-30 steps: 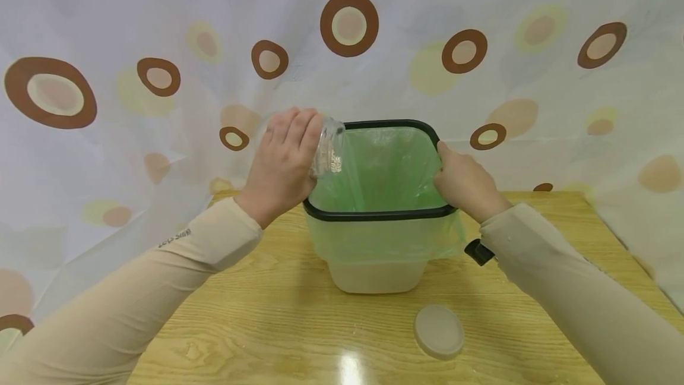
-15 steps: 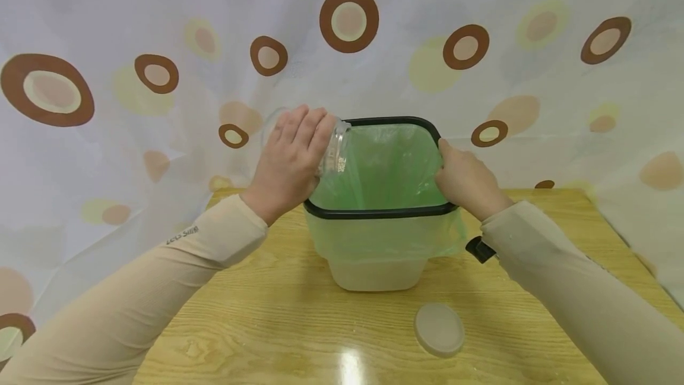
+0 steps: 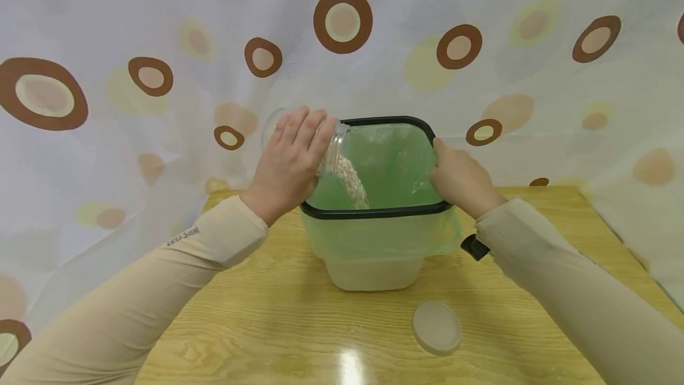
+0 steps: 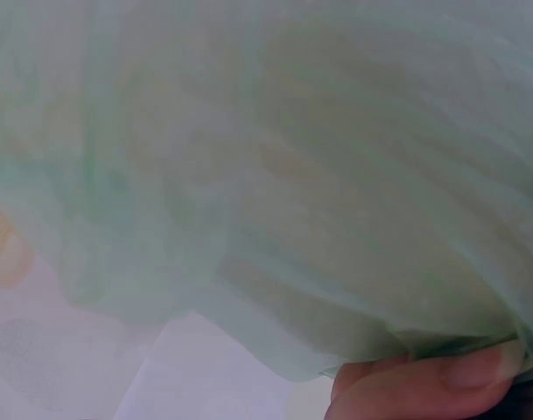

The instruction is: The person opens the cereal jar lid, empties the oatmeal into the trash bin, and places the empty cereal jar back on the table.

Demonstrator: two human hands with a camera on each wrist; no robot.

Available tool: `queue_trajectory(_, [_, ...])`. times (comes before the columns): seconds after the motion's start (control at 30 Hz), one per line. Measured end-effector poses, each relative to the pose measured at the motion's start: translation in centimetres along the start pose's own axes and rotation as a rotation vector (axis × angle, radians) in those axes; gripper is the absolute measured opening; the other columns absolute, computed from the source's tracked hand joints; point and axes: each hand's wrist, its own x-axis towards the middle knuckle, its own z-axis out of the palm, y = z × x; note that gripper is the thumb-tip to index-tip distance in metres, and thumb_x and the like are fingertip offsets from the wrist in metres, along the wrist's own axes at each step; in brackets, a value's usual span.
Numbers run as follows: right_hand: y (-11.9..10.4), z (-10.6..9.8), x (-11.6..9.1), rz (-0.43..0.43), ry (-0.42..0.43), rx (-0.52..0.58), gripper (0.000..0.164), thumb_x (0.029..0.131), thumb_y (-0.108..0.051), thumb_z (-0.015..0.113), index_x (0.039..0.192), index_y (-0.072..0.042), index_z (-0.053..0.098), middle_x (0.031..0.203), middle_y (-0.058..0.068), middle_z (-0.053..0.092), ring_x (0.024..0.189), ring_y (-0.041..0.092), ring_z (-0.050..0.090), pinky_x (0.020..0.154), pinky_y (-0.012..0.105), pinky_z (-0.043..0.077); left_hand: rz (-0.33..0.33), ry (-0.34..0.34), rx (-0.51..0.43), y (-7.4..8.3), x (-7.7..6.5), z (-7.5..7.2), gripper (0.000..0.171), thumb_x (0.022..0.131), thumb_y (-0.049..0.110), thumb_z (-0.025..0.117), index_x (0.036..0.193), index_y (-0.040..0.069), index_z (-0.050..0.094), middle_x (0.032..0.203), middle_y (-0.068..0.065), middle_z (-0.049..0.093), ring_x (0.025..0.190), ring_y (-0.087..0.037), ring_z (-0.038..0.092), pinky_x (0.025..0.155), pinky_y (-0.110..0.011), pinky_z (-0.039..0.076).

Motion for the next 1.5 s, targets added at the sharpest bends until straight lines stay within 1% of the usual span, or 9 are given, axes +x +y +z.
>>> queue_trajectory(0.1, [-0.1, 0.1, 0.1, 0.001, -0.003, -0.002, 0.064, 0.091, 0.001, 0.031, 0.152, 0.006, 0.011, 0.050, 0.005, 0.040, 0.042, 0.012, 0.024, 0.044, 0.026, 0.026, -0.003, -0.015, -0.002, -0.1, -0.2, 0.1, 0.059, 0.074, -0.010, 0.057, 0.131, -0.005, 0.043, 0.127, -0.025, 0.049, 0.118, -0.044, 0.046, 0.102, -0.053, 0.036])
queue_trajectory(0.27, [-0.3, 0.1, 0.3, -0.001, -0.006, 0.007, 0.065, 0.091, 0.001, 0.031, 0.152, 0.006, 0.010, 0.051, 0.005, 0.040, 0.042, 0.012, 0.024, 0.044, 0.027, 0.026, -0.003, -0.020, 0.003, -0.4, -0.3, 0.0, 0.060, 0.073, -0.011, 0.057, 0.131, -0.005, 0.043, 0.127, -0.025, 0.049, 0.118, -0.045, 0.046, 0.102, -0.054, 0.036])
queue_trajectory(0.47, [-0.4, 0.3, 0.8, -0.007, -0.003, 0.015, 0.067, 0.088, 0.002, 0.031, 0.152, 0.007, 0.010, 0.051, 0.003, 0.037, 0.043, 0.011, 0.022, 0.044, 0.027, 0.026, 0.004, -0.003, 0.026, -0.5, -0.1, 0.0, 0.057, 0.076, -0.009, 0.057, 0.132, -0.003, 0.043, 0.127, -0.024, 0.049, 0.118, -0.043, 0.047, 0.102, -0.054, 0.036])
queue_trajectory(0.67, [-0.5, 0.4, 1.2, 0.011, -0.005, 0.013, 0.067, 0.089, 0.003, 0.032, 0.152, 0.006, 0.009, 0.050, 0.003, 0.037, 0.043, 0.011, 0.020, 0.044, 0.026, 0.024, 0.020, 0.022, 0.064, -0.6, 0.1, 0.2, 0.054, 0.079, -0.008, 0.057, 0.131, -0.003, 0.044, 0.126, -0.023, 0.050, 0.117, -0.043, 0.048, 0.101, -0.053, 0.037])
queue_trajectory(0.97, [-0.5, 0.4, 1.3, 0.011, -0.004, 0.006, 0.068, 0.089, 0.002, 0.033, 0.152, 0.006, 0.010, 0.051, 0.003, 0.037, 0.043, 0.011, 0.021, 0.044, 0.026, 0.024, 0.048, -0.002, 0.094, -1.2, -0.1, 0.4, 0.054, 0.080, -0.006, 0.063, 0.130, -0.004, 0.043, 0.127, -0.024, 0.049, 0.119, -0.043, 0.047, 0.102, -0.052, 0.037])
queue_trajectory(1.1, [-0.6, 0.3, 1.3, 0.004, 0.006, 0.007, 0.067, 0.088, 0.002, 0.032, 0.152, 0.007, 0.011, 0.051, 0.003, 0.036, 0.044, 0.012, 0.021, 0.044, 0.026, 0.024, 0.055, -0.004, 0.103, -1.2, 0.0, 0.2, 0.052, 0.082, -0.006, 0.061, 0.131, -0.003, 0.043, 0.128, -0.023, 0.048, 0.120, -0.042, 0.047, 0.103, -0.051, 0.036])
queue_trajectory(1.27, [-0.6, 0.4, 1.3, -0.003, 0.003, 0.017, 0.067, 0.088, 0.003, 0.032, 0.151, 0.007, 0.010, 0.050, 0.003, 0.036, 0.043, 0.011, 0.020, 0.044, 0.026, 0.023, 0.052, -0.010, 0.088, -1.2, -0.2, 0.3, 0.052, 0.082, -0.005, 0.061, 0.131, -0.003, 0.043, 0.128, -0.024, 0.048, 0.120, -0.043, 0.046, 0.103, -0.052, 0.036])
queue_trajectory(1.5, [-0.6, 0.4, 1.3, 0.011, -0.004, 0.013, 0.067, 0.089, 0.002, 0.032, 0.152, 0.007, 0.010, 0.050, 0.004, 0.037, 0.043, 0.011, 0.020, 0.043, 0.026, 0.024, 0.054, -0.013, 0.072, -1.2, -0.4, 0.3, 0.050, 0.084, -0.006, 0.060, 0.131, -0.004, 0.044, 0.128, -0.025, 0.048, 0.120, -0.044, 0.046, 0.102, -0.052, 0.037])
